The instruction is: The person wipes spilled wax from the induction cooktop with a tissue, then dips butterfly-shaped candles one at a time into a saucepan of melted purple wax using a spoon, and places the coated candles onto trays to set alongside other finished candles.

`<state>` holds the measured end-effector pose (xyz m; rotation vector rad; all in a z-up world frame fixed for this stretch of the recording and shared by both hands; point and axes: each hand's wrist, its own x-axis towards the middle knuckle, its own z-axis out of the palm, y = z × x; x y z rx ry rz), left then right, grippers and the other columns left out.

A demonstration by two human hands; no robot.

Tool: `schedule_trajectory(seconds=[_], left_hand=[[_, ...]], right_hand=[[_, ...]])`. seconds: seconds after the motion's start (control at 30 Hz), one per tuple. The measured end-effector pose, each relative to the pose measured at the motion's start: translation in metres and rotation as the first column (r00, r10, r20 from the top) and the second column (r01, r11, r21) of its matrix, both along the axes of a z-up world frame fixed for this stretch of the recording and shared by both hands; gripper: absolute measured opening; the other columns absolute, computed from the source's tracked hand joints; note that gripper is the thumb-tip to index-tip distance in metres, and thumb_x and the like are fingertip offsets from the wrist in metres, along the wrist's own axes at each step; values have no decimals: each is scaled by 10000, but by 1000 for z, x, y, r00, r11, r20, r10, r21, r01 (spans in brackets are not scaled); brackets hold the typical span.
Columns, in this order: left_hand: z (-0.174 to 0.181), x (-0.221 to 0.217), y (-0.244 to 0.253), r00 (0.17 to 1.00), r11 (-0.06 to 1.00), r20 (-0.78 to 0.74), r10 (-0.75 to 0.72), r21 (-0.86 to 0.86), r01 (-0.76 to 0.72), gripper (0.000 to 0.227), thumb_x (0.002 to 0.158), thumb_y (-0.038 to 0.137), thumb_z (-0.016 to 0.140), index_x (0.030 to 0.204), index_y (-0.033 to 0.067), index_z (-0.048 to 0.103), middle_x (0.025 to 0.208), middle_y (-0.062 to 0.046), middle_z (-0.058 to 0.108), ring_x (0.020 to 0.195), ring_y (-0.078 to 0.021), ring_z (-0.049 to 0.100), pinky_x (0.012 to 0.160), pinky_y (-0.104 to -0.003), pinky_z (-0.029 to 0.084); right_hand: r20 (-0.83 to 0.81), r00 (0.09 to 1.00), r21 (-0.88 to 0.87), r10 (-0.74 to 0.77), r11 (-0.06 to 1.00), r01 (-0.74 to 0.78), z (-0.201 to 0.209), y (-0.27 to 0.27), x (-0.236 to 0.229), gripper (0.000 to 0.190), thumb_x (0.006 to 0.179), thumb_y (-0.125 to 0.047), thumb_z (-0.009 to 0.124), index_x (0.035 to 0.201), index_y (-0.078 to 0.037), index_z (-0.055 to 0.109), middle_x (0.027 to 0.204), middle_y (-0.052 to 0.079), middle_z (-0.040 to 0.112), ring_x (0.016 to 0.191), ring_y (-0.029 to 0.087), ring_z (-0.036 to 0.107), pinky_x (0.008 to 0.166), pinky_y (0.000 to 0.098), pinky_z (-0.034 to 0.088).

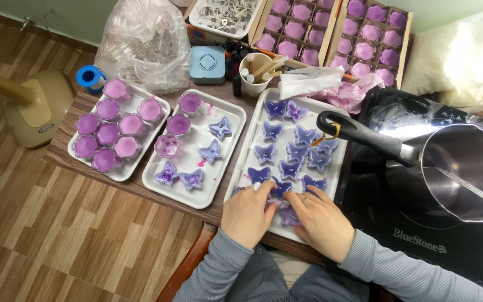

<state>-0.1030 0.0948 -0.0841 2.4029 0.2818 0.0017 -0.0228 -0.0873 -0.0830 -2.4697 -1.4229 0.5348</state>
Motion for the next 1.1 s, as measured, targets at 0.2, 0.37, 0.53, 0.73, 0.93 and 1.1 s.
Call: schedule_trajectory(seconds=[0.2,0.37,0.53,0.73,0.93,1.1], left_hand=[[11,0,6,997,995,36,-74,-65,77,305,880,228,736,1175,167,685,843,-119,723,764,-331,714,662,-441,559],[24,6,0,986,981,-24,-168,-105,165,338,891,267,741,1203,153,680,832,-142,709,738,-333,706,670,-445,552],[24,10,-15,974,958,59,-219,-175,226,308,902,260,741,1171,115,699,799,-122,731,735,-307,712,692,-425,558],[22,19,-35,962,938,117,-246,-221,267,303,857,266,781,1110,107,732,800,-107,740,722,-296,719,673,-403,568],[17,24,-64,953,944,117,-280,-150,295,254,846,294,803,1010,109,745,778,-108,736,713,-295,718,645,-405,560],[4,29,-85,931,938,151,-333,-42,343,236,811,269,823,939,90,738,736,-118,711,712,-301,708,645,-415,556]], right_hand=[[-3,999,43,-37,998,37,26,-5,3,669,760,-132,768,1344,-34,457,1083,122,696,1042,280,659,1082,480,374],[-24,995,51,-92,994,93,45,-13,7,663,785,-102,722,1392,-58,458,961,103,712,959,261,695,1110,485,361],[-94,980,34,-173,984,177,62,-26,9,630,815,-64,678,1406,-98,463,927,63,726,918,223,713,1142,470,353],[-87,983,172,-164,969,177,65,-54,8,601,799,-53,678,1362,-53,470,1020,87,739,973,231,723,1127,495,335],[-146,952,164,-270,942,293,62,-82,4,551,836,-69,671,1350,-52,472,1041,98,741,957,224,739,1179,493,342],[-147,937,159,-316,928,338,48,-104,5,596,816,-44,674,1375,-48,468,1041,111,748,971,239,741,1172,504,339]])
